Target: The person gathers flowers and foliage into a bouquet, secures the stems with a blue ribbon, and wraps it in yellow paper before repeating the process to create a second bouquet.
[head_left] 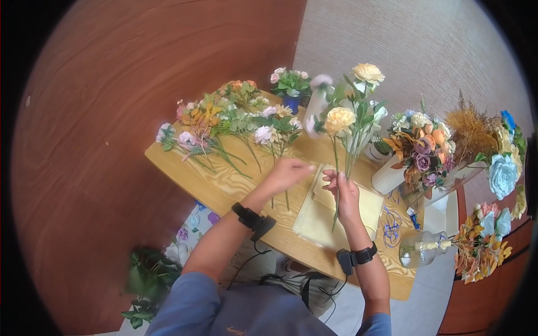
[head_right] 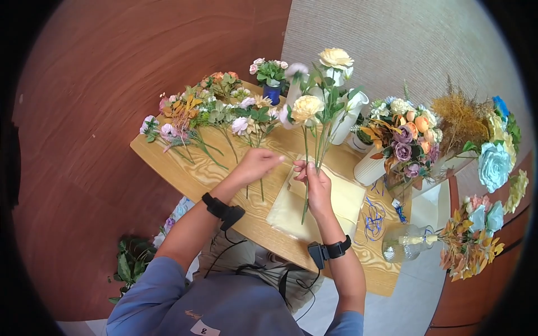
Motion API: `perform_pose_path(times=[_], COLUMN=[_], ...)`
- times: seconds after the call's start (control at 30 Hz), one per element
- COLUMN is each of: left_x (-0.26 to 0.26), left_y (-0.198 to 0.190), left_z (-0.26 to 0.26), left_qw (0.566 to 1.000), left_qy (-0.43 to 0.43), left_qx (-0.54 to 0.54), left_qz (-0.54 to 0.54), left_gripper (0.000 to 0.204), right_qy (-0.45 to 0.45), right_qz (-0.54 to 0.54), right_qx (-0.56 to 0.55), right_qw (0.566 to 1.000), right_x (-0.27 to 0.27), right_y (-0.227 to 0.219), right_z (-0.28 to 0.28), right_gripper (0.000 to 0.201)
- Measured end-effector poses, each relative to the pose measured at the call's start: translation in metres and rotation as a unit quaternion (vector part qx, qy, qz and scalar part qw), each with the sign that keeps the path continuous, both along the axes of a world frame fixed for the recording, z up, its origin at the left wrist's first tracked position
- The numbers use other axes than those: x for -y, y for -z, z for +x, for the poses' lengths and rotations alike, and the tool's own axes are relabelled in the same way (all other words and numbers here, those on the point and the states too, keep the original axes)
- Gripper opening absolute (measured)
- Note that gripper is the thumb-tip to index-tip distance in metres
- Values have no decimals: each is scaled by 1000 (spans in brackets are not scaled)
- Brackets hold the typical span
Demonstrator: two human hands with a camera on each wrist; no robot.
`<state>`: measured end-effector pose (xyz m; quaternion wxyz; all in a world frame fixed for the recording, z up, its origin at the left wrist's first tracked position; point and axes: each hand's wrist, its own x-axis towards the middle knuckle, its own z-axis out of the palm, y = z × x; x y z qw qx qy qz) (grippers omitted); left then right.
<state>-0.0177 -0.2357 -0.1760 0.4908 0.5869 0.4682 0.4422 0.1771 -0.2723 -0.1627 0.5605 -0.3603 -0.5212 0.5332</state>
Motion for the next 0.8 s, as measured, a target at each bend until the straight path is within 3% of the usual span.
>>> perform_pose_path(times=[0.03,0.1,0.17,0.33,0.5,0.6,0.8], left_x=[5,5,7,20,18,13,5], left_y=[-9,-8,-9,-15,-12,-7,-3], left_z=[10,30,33,27,31,30,12], left_qw=[995,987,975,917,914,920,969], left_qy=[35,61,92,154,155,138,13], left_qx=[89,146,201,318,327,321,207], left_qz=[-13,-10,-6,-183,-182,-174,-135], left_gripper=[34,28,22,13,13,12,16], right_qy=[-3,-10,-11,-35,-39,-8,83], right_qz=[-1,-1,1,-1,20,-30,-14], right_qx=[1,73,76,107,156,115,115], right_qw=[1000,997,997,994,987,993,990], right_x=[0,-1,2,10,10,12,8], right_y=[3,11,10,10,19,16,16], right_z=[-2,-5,-8,-7,-5,-6,3], right_gripper=[40,39,38,34,33,34,38])
